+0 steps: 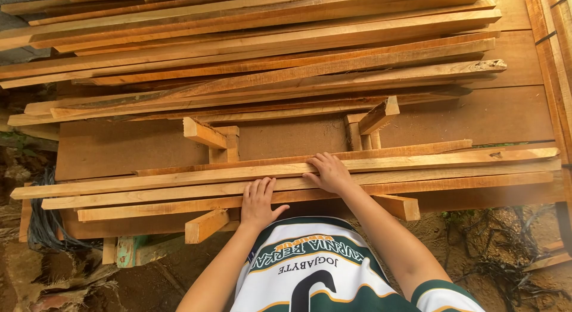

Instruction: The person is manually arranging and stacking long wooden planks onto a support frame in a workshop area.

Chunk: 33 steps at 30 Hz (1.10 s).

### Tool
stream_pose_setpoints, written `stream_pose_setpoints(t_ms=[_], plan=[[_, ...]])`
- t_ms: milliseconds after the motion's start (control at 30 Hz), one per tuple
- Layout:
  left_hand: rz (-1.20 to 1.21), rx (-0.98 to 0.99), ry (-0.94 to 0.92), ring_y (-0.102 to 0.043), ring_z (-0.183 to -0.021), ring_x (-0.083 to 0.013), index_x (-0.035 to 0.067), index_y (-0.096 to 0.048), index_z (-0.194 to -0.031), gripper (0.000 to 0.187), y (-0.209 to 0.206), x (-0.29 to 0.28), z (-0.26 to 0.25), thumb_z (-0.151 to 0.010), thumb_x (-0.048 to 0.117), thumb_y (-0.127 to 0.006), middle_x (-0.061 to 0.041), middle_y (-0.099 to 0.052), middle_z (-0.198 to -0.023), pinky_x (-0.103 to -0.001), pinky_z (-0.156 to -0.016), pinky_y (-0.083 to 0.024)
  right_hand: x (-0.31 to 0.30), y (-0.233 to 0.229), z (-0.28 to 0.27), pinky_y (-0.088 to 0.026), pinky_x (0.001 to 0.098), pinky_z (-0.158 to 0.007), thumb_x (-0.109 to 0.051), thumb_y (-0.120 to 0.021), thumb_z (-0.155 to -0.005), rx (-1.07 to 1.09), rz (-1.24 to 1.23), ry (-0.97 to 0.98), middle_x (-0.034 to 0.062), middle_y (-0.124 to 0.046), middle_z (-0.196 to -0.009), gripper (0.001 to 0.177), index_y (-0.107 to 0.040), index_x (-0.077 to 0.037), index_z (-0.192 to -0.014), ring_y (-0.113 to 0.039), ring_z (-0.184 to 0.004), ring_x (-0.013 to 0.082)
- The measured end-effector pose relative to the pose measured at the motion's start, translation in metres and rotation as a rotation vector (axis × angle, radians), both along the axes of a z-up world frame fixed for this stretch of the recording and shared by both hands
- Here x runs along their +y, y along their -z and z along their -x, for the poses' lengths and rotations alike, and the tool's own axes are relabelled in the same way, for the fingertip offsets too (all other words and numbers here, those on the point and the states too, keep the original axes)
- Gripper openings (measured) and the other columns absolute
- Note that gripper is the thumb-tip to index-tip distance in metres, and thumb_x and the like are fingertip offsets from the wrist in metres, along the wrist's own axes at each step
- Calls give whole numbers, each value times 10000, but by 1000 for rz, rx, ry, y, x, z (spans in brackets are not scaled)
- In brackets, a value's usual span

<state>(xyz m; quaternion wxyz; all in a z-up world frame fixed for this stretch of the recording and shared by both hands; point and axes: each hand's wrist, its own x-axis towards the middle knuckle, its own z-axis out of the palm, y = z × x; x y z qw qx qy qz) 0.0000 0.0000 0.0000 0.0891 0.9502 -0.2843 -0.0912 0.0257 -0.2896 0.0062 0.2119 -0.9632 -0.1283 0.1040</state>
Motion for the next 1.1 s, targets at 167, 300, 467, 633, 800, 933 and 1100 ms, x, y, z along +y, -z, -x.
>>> stream_pose_setpoints(t_ms=[167, 300, 467, 633, 800, 933, 1100], plan=[[-126, 60, -49, -383, -1328, -232, 143, -470, -1431, 890, -4, -13, -2, -737, 578, -818, -44, -455, -1375, -444, -1103, -266, -1, 8, -1, -515, 394, -870, -459, -686, -906, 3, -13, 19, 22, -638, -1107, 426, -652, -181, -1227, -611, -1079, 246], [-139, 21, -38, -469, -1227, -232, 146, -538, -1312, 796, -8, -16, -6, -709, 576, -830, -39, -520, -1267, -429, -1044, -297, -2, 16, -5, -526, 397, -880, -431, -743, -850, 32, -8, 20, 5, -629, -1083, 434, -649, -205, -1208, -605, -1080, 240], [-104, 88, -38, -585, -1137, -258, 162, -631, -1238, 661, 3, -12, -24, -769, 611, -754, -43, -620, -1192, -469, -1022, -351, 0, 12, -6, -528, 398, -876, -448, -724, -870, 74, -20, 38, 6, -629, -1095, 412, -659, -210, -1200, -608, -1082, 239], [-45, 108, -66, -552, -1274, -270, 160, -567, -1390, 756, -24, -27, -72, -793, 580, -764, -57, -622, -1322, -472, -1065, -377, 5, 6, -9, -538, 421, -893, -518, -717, -862, 140, 27, 23, 32, -641, -1139, 459, -693, -201, -1194, -611, -1094, 270], [-305, 504, -71, -383, -1484, -270, 117, -411, -1534, 1208, 6, -22, -109, -621, 844, -724, -61, -473, -1573, -582, -1235, -222, 9, 7, -12, -539, 442, -910, -517, -715, -850, 250, 50, 27, 32, -648, -1161, 447, -699, -222, -1185, -622, -1123, 281], [-327, 550, -68, -405, -1462, -271, 126, -421, -1518, 1195, 8, -24, -113, -612, 838, -738, -52, -475, -1559, -538, -1188, -341, 9, 8, -12, -532, 428, -917, -516, -716, -854, 261, 59, 49, 13, -634, -1163, 437, -691, -232, -1186, -609, -1135, 264], [-402, 598, -39, -364, -1482, -248, 153, -356, -1564, 1247, 28, -20, -120, -580, 781, -795, -12, -427, -1594, -562, -1216, -256, 12, 2, -19, -557, 468, -933, -432, -772, -820, 362, -27, 89, 87, -666, -1143, 457, -663, -164, -1174, -663, -1141, 331]])
